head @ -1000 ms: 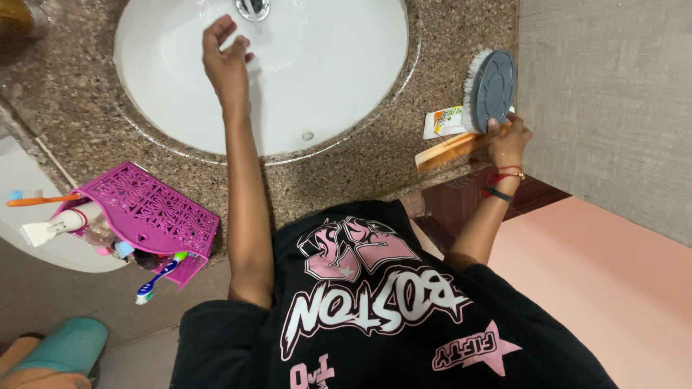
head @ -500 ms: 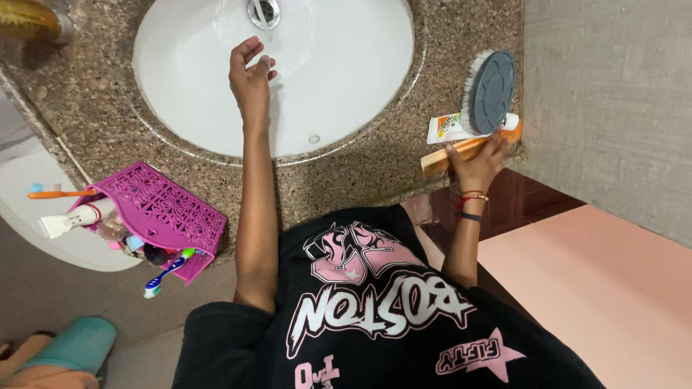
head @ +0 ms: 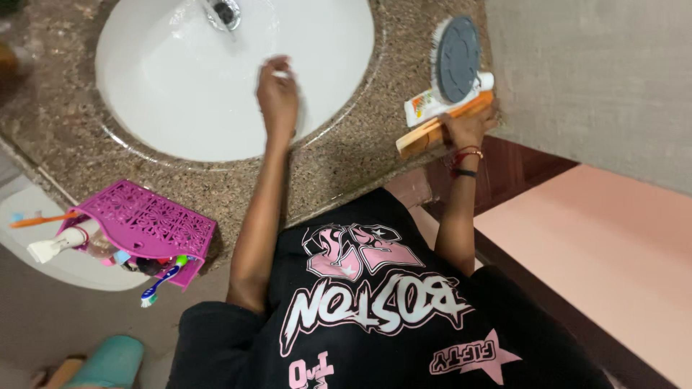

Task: The person washes several personal hygiene items, including containers and a brush, under a running faucet in a bathroom sink.

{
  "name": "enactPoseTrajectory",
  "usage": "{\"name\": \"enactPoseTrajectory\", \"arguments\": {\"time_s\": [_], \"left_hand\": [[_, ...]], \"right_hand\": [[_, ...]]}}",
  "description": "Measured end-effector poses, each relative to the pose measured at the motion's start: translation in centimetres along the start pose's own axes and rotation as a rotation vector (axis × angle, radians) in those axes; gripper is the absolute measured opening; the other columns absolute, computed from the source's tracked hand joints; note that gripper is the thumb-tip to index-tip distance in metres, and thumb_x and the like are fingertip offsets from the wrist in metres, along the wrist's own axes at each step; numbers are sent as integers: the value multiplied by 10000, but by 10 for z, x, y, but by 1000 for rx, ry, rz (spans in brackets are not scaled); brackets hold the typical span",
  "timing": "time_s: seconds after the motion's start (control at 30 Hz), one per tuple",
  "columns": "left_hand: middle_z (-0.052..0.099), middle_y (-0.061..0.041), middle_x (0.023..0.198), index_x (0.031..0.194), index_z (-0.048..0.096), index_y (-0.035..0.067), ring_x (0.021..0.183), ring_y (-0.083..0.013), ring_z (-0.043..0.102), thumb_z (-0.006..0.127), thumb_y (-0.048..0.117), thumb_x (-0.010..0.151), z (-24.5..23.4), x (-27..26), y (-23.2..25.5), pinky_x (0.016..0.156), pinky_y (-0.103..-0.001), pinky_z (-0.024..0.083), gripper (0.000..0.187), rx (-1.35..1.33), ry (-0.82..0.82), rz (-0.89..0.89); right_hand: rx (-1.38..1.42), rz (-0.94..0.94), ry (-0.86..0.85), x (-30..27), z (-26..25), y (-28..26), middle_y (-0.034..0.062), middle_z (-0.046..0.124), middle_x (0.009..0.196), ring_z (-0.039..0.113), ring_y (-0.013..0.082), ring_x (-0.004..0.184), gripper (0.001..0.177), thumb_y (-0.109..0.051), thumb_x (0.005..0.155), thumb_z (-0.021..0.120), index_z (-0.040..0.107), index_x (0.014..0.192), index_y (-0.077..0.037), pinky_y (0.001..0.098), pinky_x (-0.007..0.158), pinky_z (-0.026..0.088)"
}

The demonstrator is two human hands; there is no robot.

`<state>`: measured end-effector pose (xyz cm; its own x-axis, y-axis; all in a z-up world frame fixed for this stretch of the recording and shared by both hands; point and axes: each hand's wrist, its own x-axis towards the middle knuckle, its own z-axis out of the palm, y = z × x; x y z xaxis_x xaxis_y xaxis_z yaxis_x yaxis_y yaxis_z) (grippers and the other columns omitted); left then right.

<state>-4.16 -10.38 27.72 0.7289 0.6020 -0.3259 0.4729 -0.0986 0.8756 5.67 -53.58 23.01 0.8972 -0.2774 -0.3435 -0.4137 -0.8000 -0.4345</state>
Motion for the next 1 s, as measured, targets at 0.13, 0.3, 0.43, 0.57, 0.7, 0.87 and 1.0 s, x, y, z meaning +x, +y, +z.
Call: {"name": "enactPoseTrajectory", "arguments": {"time_s": [0.13, 0.3, 0.43, 0.57, 0.7, 0.87, 1.0], "left_hand": [[684, -125, 1100, 1122, 664, 34, 798, -225, 652, 560, 92, 1003, 61, -69, 29, 724, -364, 569, 169, 243, -249, 320], [624, -161, 954, 923, 687, -45, 900, -303, 604, 677, 276, 895, 133, -133, 40, 751, -441, 554, 322, 591, -386, 840], [586, -154, 1005, 936, 682, -20, 944, -299, 539, 674, 153, 764, 166, -144, 40, 736, -467, 574, 244, 830, -245, 853], [649, -150, 1001, 962, 684, 1, 957, -285, 637, 666, 51, 759, 171, -140, 36, 642, -422, 590, 210, 869, -468, 579], [724, -164, 886, 987, 738, 50, 745, -254, 682, 775, 211, 861, 116, -105, 54, 655, -405, 545, 208, 684, -800, 176], [756, -152, 870, 1290, 624, 89, 531, -142, 690, 549, 67, 942, 39, -65, 91, 427, -259, 593, 357, 41, -577, -389], [769, -170, 997, 1352, 605, 75, 518, -131, 674, 618, 117, 959, 67, -29, 78, 418, -227, 573, 395, -47, -297, -287]], "right_hand": [[39, -178, 83, -12, -22, 8, 366, 127, 1544, 293, 507, 1416, 1222, -329, 717, 1013, 226, 1568, 56, 496, 1197, 321], [8, -423, 157, 0, -30, -48, 127, 367, 1600, 489, 304, 1504, 818, -586, 948, 882, 531, 1537, -140, 437, 1222, 556], [-158, -538, -69, 46, 0, -112, 299, 218, 1597, 377, 480, 1368, 991, -694, 918, 688, 317, 1611, -91, 547, 1017, 480], [-228, -656, -12, 56, 3, -140, 320, 358, 1523, 443, 491, 1367, 818, -595, 928, 759, 473, 1517, -104, 546, 1102, 447], [-315, -576, -65, 55, -7, -174, 278, 466, 1414, 505, 458, 1318, 706, -559, 921, 751, 550, 1437, -121, 528, 1085, 448], [-93, -703, 74, 52, -14, -168, 227, 458, 1453, 567, 411, 1320, 530, -504, 1045, 741, 591, 1479, -241, 498, 1137, 503], [-112, -1021, 141, 21, 14, -157, 126, 247, 1677, 545, 391, 1413, 649, -466, 1090, 713, 323, 1608, -455, 460, 1127, 576]]}}
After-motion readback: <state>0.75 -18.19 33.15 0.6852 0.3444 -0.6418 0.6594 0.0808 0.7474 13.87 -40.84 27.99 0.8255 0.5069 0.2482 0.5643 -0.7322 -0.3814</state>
